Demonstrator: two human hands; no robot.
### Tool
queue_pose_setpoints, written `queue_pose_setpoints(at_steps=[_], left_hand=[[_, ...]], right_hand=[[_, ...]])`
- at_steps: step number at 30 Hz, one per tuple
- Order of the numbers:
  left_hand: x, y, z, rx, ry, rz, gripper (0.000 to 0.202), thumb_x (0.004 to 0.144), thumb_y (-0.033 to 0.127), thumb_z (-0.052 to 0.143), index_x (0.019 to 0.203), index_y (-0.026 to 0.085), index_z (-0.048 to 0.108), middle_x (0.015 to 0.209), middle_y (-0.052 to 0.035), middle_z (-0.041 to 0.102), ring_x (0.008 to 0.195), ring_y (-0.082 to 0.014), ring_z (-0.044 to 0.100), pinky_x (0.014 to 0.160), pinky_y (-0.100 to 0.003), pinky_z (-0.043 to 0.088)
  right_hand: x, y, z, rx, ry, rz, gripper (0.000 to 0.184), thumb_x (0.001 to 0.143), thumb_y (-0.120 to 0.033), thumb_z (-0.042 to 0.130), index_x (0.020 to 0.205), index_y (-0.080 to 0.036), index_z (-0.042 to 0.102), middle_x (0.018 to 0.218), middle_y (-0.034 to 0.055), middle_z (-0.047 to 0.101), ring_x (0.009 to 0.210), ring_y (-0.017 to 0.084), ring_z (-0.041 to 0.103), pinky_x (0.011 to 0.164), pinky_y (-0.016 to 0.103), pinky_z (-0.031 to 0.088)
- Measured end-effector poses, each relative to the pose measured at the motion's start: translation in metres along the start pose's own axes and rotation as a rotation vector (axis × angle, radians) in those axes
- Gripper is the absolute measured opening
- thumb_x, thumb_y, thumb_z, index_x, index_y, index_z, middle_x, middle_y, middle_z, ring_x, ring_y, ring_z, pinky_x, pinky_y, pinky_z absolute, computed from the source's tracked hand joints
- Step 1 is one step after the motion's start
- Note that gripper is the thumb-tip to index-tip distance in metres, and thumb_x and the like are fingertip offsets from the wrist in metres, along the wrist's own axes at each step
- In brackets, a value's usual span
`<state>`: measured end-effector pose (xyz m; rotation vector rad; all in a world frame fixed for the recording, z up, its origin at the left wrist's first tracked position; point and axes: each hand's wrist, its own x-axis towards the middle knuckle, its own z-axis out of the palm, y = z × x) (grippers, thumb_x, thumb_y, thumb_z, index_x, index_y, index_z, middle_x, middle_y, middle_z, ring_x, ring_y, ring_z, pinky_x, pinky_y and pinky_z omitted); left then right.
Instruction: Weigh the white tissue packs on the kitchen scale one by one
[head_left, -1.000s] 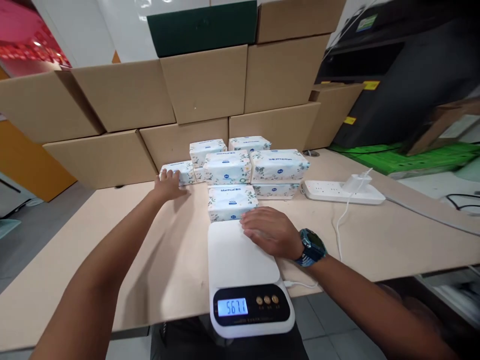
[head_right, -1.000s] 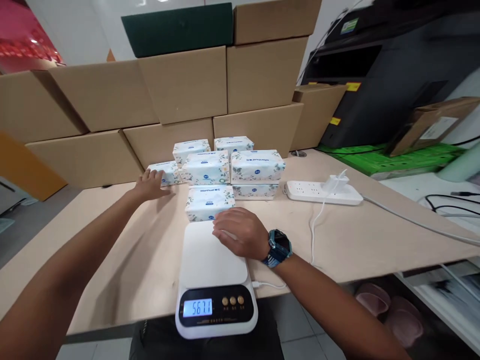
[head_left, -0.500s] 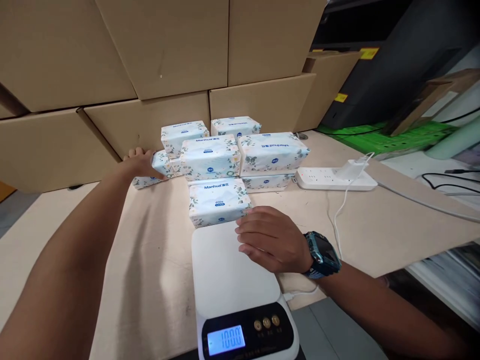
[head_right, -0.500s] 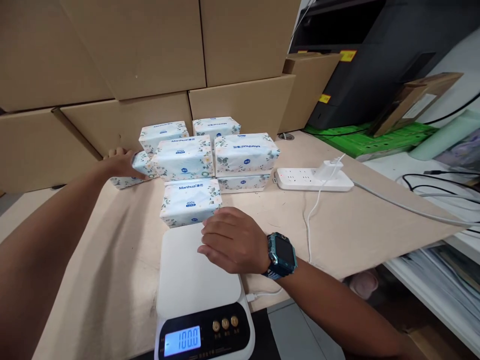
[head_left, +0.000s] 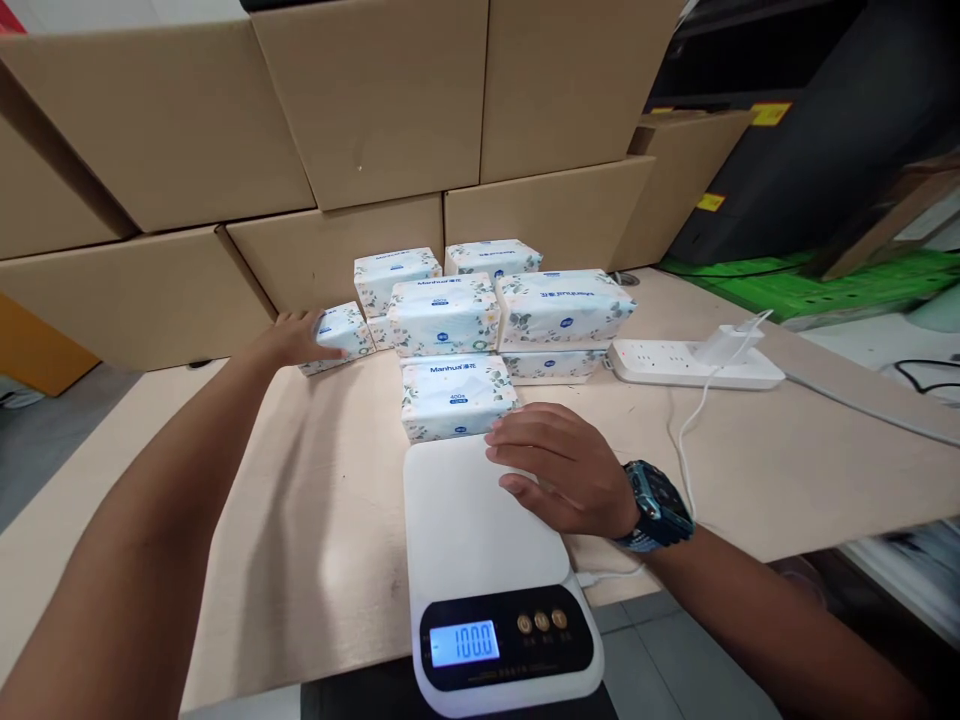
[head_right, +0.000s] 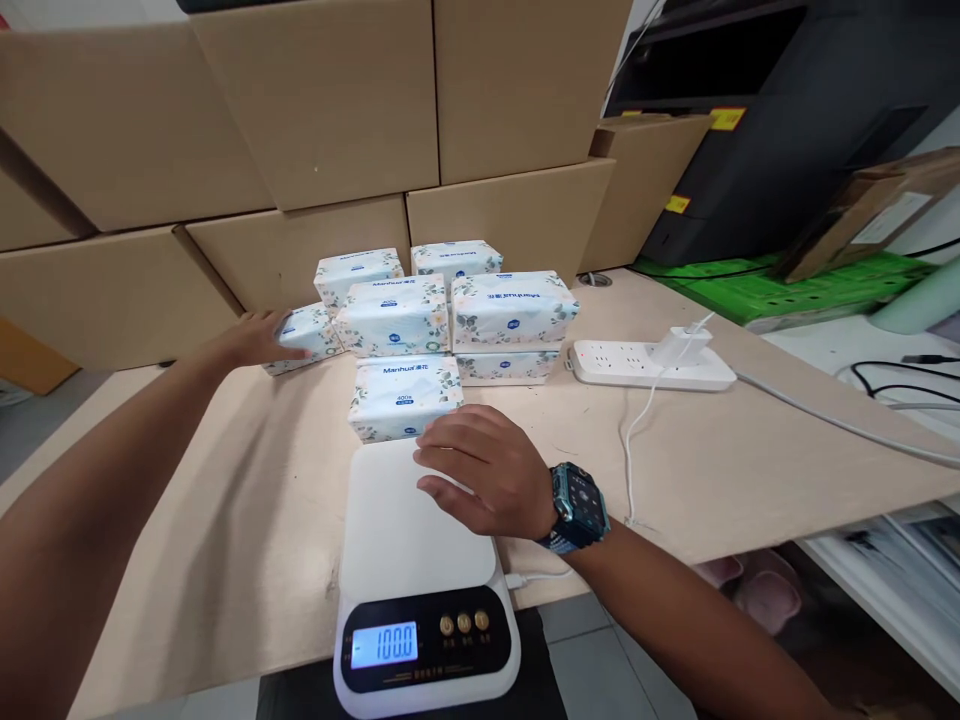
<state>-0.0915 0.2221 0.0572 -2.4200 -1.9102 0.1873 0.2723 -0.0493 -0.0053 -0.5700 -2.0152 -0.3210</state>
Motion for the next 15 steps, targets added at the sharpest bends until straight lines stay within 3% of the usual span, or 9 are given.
queue_pose_setpoints(at_steps=[5, 9, 12, 15], left_hand=[[-0.008, 0.007, -0.004, -0.024, -0.023, -0.085, 0.126, 0.072, 0.085, 0.065, 0.17, 0.015, 0.029, 0.165, -0.0285, 0.041, 0.156, -0.0473, 0.038, 0.12, -0.054, 0.041], [-0.012, 0.009, -0.001, -0.068, -0.039, -0.161, 0.129, 0.069, 0.085, 0.068, 0.169, 0.014, 0.029, 0.166, -0.0295, 0.038, 0.155, -0.0477, 0.04, 0.117, -0.051, 0.044], [-0.019, 0.008, 0.0, -0.129, -0.024, -0.157, 0.127, 0.067, 0.079, 0.073, 0.167, 0.013, 0.031, 0.159, -0.0288, 0.045, 0.146, -0.0453, 0.05, 0.113, -0.047, 0.048], [-0.041, 0.007, -0.005, -0.114, 0.06, -0.121, 0.118, 0.069, 0.07, 0.075, 0.164, 0.013, 0.036, 0.152, -0.0277, 0.05, 0.145, -0.0455, 0.049, 0.112, -0.048, 0.049]], right_hand=[[-0.006, 0.004, 0.001, -0.014, 0.035, 0.032, 0.017, 0.104, -0.03, 0.06, 0.115, -0.024, 0.072, 0.1, 0.0087, 0.082, 0.096, 0.024, 0.081, 0.082, 0.042, 0.067], [-0.005, 0.003, 0.005, 0.076, 0.03, 0.24, 0.036, 0.106, -0.04, 0.06, 0.139, -0.028, 0.065, 0.132, 0.0136, 0.076, 0.125, 0.028, 0.074, 0.1, 0.047, 0.067], [0.014, 0.005, 0.009, 0.265, -0.016, 0.462, 0.057, 0.106, -0.053, 0.059, 0.158, -0.033, 0.05, 0.16, 0.0154, 0.057, 0.145, 0.031, 0.062, 0.109, 0.048, 0.064], [0.047, 0.015, 0.013, 0.406, -0.115, 0.528, 0.064, 0.104, -0.057, 0.06, 0.163, -0.037, 0.043, 0.168, 0.0135, 0.047, 0.151, 0.032, 0.056, 0.114, 0.051, 0.061]])
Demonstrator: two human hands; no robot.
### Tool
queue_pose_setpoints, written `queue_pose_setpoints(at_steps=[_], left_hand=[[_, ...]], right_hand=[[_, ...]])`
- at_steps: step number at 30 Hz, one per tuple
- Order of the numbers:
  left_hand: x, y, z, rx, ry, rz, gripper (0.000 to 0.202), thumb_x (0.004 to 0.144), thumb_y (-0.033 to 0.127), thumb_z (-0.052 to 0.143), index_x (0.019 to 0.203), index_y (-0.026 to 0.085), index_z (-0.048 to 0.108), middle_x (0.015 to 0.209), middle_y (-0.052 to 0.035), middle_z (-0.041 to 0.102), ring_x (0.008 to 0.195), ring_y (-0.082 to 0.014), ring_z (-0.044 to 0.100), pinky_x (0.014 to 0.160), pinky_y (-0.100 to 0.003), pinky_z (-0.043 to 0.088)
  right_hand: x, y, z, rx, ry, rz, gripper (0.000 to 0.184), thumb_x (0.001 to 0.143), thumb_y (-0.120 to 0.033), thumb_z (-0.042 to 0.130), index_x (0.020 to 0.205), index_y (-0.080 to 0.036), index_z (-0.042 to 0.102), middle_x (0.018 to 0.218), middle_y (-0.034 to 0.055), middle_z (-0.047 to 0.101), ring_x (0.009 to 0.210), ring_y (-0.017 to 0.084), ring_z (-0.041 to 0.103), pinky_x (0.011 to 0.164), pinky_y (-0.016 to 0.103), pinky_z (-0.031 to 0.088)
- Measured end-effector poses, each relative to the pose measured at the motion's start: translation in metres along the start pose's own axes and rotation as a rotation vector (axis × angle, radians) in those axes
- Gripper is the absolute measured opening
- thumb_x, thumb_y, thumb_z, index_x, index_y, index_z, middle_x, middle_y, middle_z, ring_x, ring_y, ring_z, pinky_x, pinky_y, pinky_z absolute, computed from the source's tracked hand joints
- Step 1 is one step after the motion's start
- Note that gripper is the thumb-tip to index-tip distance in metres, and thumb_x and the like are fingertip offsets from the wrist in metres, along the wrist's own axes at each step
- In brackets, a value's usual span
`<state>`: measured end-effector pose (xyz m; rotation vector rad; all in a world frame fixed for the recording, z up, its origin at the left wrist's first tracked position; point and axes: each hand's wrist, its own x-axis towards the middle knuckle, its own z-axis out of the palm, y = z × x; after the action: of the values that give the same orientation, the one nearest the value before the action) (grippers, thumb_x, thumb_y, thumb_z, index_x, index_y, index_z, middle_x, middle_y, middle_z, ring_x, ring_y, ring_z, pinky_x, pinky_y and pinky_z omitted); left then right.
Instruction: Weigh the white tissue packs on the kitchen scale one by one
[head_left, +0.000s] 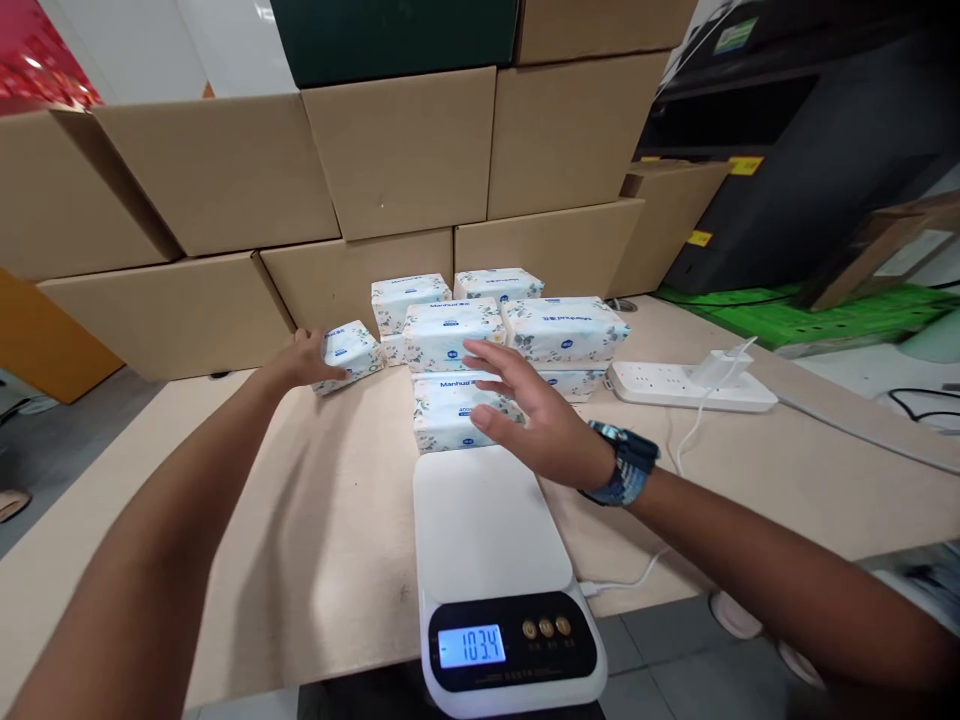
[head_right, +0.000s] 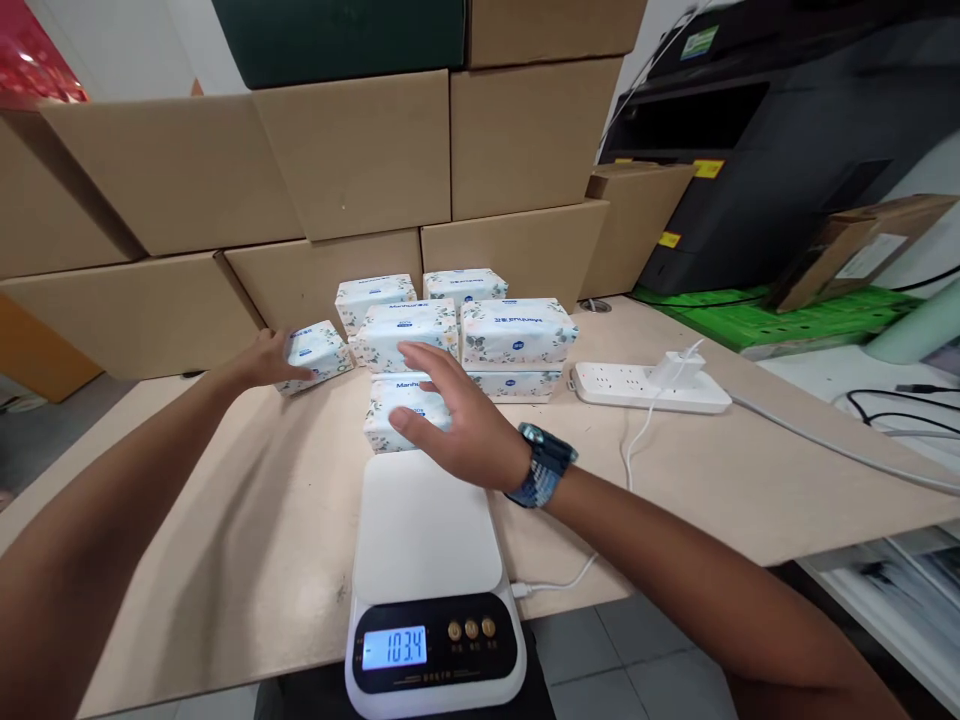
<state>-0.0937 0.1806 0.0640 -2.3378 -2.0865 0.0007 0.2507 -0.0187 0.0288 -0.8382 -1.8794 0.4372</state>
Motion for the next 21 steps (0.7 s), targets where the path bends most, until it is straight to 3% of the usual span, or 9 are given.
queue_pose_setpoints(at_steps=[3, 6, 10, 12, 16, 18, 20, 21], left_hand=[[-0.045, -0.004, -0.013, 0.063, 0.143, 0.101, 0.112, 0.07, 0.06, 0.076, 0.165, 0.015, 0.036, 0.152, -0.0262, 0.049, 0.147, -0.0488, 0.043, 0.115, -0.057, 0.046], [-0.108, 0.007, -0.029, -0.009, 0.319, 0.182, 0.111, 0.072, 0.06, 0.079, 0.167, 0.023, 0.035, 0.151, -0.0226, 0.05, 0.145, -0.049, 0.045, 0.117, -0.064, 0.044], [-0.187, 0.056, -0.045, -0.18, 0.548, 0.356, 0.114, 0.068, 0.061, 0.088, 0.165, 0.033, 0.036, 0.149, -0.0182, 0.051, 0.147, -0.0489, 0.044, 0.124, -0.073, 0.037], [-0.212, 0.085, -0.047, -0.263, 0.616, 0.415, 0.105, 0.072, 0.065, 0.087, 0.163, 0.042, 0.038, 0.155, -0.0137, 0.047, 0.154, -0.0464, 0.039, 0.129, -0.07, 0.033], [-0.232, 0.124, -0.03, -0.575, 0.827, 0.534, 0.097, 0.077, 0.088, 0.065, 0.161, 0.059, 0.026, 0.175, 0.0116, 0.029, 0.168, -0.0406, 0.019, 0.135, -0.063, 0.033], [-0.237, 0.135, -0.011, -0.771, 0.962, 0.591, 0.088, 0.082, 0.093, 0.047, 0.161, 0.064, 0.02, 0.177, 0.0221, 0.023, 0.171, -0.038, 0.014, 0.139, -0.063, 0.027], [-0.243, 0.143, 0.009, -0.937, 0.939, 0.573, 0.082, 0.087, 0.091, 0.036, 0.162, 0.064, 0.02, 0.179, 0.026, 0.02, 0.172, -0.0347, 0.011, 0.142, -0.061, 0.022], [-0.247, 0.146, 0.018, -1.002, 0.845, 0.53, 0.08, 0.09, 0.089, 0.031, 0.164, 0.062, 0.02, 0.18, 0.0255, 0.018, 0.172, -0.0328, 0.009, 0.142, -0.058, 0.022]], right_hand=[[0.037, -0.003, 0.006, 0.021, -0.059, -0.005, 0.064, 0.102, -0.062, 0.061, 0.159, -0.037, 0.048, 0.17, 0.0111, 0.044, 0.156, 0.034, 0.049, 0.118, 0.056, 0.057], [0.06, -0.004, 0.021, 0.071, -0.056, 0.029, 0.072, 0.101, -0.067, 0.059, 0.162, -0.031, 0.043, 0.172, 0.0136, 0.039, 0.161, 0.035, 0.042, 0.122, 0.059, 0.053], [0.06, -0.011, 0.034, 0.177, -0.078, 0.012, 0.095, 0.096, -0.075, 0.061, 0.169, -0.026, 0.026, 0.175, 0.0152, 0.034, 0.164, 0.036, 0.035, 0.13, 0.059, 0.043], [0.049, -0.016, 0.028, 0.197, -0.052, -0.048, 0.096, 0.097, -0.075, 0.06, 0.171, -0.031, 0.019, 0.175, 0.012, 0.036, 0.162, 0.034, 0.04, 0.129, 0.058, 0.045], [0.016, -0.027, -0.003, 0.153, 0.045, -0.074, 0.072, 0.109, -0.056, 0.052, 0.171, -0.04, 0.017, 0.163, 0.0053, 0.055, 0.15, 0.029, 0.058, 0.122, 0.054, 0.055], [-0.005, -0.032, -0.017, 0.182, -0.008, -0.041, 0.065, 0.113, -0.049, 0.045, 0.171, -0.042, 0.017, 0.154, 0.0051, 0.064, 0.143, 0.028, 0.064, 0.117, 0.051, 0.06], [-0.027, -0.037, -0.023, 0.214, -0.101, 0.017, 0.068, 0.113, -0.05, 0.043, 0.173, -0.041, 0.012, 0.153, 0.0079, 0.066, 0.14, 0.029, 0.067, 0.113, 0.048, 0.064], [-0.038, -0.04, -0.023, 0.206, -0.129, 0.045, 0.073, 0.112, -0.054, 0.043, 0.174, -0.039, 0.008, 0.158, 0.0099, 0.062, 0.143, 0.03, 0.065, 0.113, 0.047, 0.064]])
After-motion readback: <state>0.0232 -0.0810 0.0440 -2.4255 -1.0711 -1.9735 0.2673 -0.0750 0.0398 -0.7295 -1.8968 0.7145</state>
